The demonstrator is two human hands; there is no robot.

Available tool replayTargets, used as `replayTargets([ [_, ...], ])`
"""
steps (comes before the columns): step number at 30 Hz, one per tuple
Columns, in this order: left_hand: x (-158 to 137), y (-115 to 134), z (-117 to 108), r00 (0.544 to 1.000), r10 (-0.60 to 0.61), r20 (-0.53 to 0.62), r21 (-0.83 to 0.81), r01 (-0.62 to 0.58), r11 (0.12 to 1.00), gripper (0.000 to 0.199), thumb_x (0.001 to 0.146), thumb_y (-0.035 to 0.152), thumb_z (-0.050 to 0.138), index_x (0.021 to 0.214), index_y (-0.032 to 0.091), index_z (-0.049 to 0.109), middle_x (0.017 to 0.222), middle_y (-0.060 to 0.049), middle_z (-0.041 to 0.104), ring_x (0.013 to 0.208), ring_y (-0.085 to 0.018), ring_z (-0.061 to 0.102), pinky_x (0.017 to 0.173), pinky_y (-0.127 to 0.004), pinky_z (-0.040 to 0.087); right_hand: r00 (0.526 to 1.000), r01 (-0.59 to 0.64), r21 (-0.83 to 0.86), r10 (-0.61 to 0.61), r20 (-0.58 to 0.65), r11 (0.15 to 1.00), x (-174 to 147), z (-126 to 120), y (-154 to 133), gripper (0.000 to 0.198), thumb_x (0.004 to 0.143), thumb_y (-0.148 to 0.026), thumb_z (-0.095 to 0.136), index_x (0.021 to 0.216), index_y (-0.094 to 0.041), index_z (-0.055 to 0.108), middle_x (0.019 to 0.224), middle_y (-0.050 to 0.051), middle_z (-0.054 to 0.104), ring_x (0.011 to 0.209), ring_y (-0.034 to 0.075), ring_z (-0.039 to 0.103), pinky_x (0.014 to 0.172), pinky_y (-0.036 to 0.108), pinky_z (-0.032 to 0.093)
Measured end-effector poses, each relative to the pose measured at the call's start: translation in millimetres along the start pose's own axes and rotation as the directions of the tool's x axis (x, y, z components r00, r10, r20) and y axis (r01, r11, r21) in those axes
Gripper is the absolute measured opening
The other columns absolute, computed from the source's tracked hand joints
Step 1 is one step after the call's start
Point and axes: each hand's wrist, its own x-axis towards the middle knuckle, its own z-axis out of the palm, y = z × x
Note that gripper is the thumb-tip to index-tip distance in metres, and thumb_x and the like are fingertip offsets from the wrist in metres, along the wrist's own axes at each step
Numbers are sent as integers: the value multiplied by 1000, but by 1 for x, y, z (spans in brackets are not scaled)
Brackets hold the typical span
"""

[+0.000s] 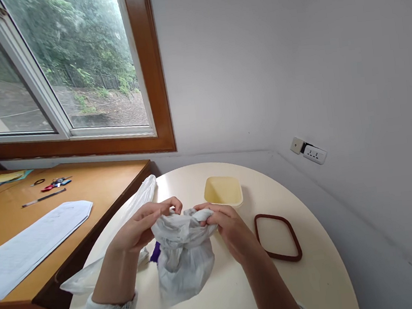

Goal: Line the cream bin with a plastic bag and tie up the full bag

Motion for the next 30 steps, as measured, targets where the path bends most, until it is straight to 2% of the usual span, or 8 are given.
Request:
replayTargets([
  [2,0,5,5,999,-46,-13,220,48,974,42,80,49,50,56,14,47,86,-5,46,61,-10,41,55,-23,35,998,3,40,0,-55,999,1,0,3,13,68,-18,50,66,-18,63,86,5,56,82,18,47,71,26,37],
  [5,-2,9,14,983,-142,-113,529,180,829,29,75,42,57,65,16,52,88,-4,49,67,-13,43,58,-23,35,995,25,42,-20,-101,999,1,1,4,11,70,-21,52,67,-18,62,77,3,54,77,17,45,68,25,36],
  [9,-2,8,19,962,-194,-193,581,272,767,10,72,23,55,66,18,47,70,2,44,57,-10,37,50,-22,28,988,46,30,-41,-150,998,3,1,6,10,73,-21,52,65,-18,57,69,1,49,71,15,42,64,25,34],
  [12,0,7,13,974,-139,-178,439,205,875,10,69,11,44,62,18,42,60,4,36,55,-9,32,50,-22,25,982,65,55,-54,-178,996,4,1,7,12,74,-21,49,63,-19,52,66,-1,45,67,14,40,63,25,34],
  [16,2,4,6,979,-111,-172,44,120,992,13,62,10,49,58,17,38,59,4,38,52,-7,33,48,-20,25,986,76,4,-74,-151,997,6,2,7,17,76,-21,45,60,-20,51,63,-1,47,67,14,41,64,26,33],
  [20,6,-2,8,980,-140,-142,-304,91,948,16,61,9,55,63,17,42,55,5,40,46,-5,36,41,-15,26,986,109,-35,-112,-124,993,6,1,7,23,78,-22,42,58,-21,52,65,1,50,71,16,46,67,27,35],
  [26,14,-12,14,971,-168,-170,-514,58,856,18,61,6,59,66,17,45,58,4,47,48,-6,45,44,-15,36,993,116,-45,-117,-12,992,2,2,6,8,78,-29,56,82,-22,56,79,0,53,75,15,49,67,26,39],
  [30,14,-17,13,963,-190,-192,-581,44,813,20,61,5,61,65,17,46,56,4,46,49,-7,47,45,-15,40,992,117,-142,-108,66,983,0,9,12,47,63,-22,74,101,-23,47,97,0,53,89,16,51,77,27,43],
])
